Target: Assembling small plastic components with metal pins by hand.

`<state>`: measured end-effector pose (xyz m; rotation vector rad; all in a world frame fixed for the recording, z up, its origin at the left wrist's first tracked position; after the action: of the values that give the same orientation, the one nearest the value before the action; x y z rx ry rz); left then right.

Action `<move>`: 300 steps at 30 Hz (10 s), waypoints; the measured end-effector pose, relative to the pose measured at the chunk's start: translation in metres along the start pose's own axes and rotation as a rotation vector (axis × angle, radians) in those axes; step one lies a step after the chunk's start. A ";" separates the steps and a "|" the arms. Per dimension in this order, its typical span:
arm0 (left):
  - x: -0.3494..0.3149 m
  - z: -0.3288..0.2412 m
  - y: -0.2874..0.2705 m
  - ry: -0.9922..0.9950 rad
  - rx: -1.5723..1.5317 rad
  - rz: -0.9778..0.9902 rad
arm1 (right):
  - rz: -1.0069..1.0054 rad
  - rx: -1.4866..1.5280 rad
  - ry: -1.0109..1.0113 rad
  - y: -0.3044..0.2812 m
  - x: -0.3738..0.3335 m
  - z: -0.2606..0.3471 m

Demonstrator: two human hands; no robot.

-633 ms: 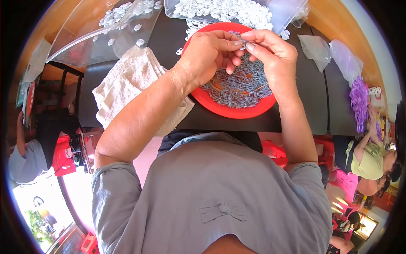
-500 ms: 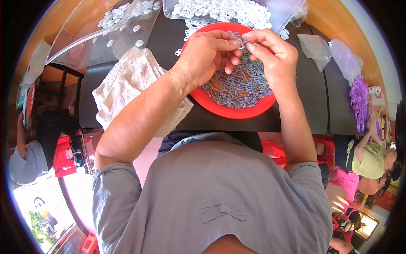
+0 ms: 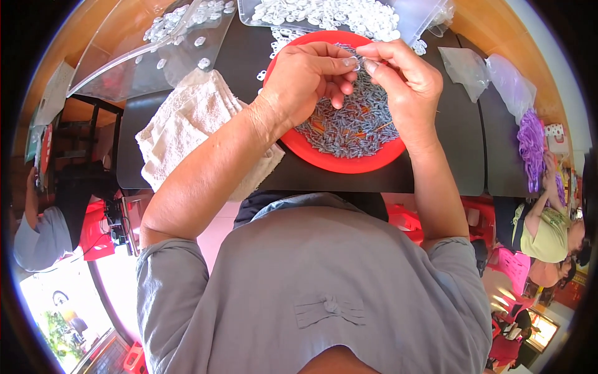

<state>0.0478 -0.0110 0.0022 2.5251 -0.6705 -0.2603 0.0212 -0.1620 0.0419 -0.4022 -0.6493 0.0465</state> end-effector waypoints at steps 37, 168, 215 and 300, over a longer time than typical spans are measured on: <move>-0.007 -0.001 0.006 0.041 0.182 -0.078 | 0.006 -0.130 -0.138 0.004 -0.005 0.013; -0.004 -0.001 0.002 0.158 -0.024 -0.156 | -0.034 -0.101 0.021 0.010 0.004 0.004; -0.011 -0.008 0.004 0.223 0.180 -0.240 | -0.035 -0.192 -0.016 0.018 0.002 0.003; -0.009 -0.008 0.007 0.174 0.436 -0.227 | 0.082 -0.853 0.365 -0.106 0.004 -0.048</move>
<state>0.0392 -0.0080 0.0134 3.0008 -0.4027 0.0358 0.0447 -0.2762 0.0495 -1.2289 -0.2599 -0.2309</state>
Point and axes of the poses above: each hand's wrist, its own x-axis towards the middle knuckle, its own y-axis out of the palm, z = x × y, the point moved 4 cm from there along x, towards the middle knuckle, and after that the axes turned 4 degrees about z, right-handed, at the moved point
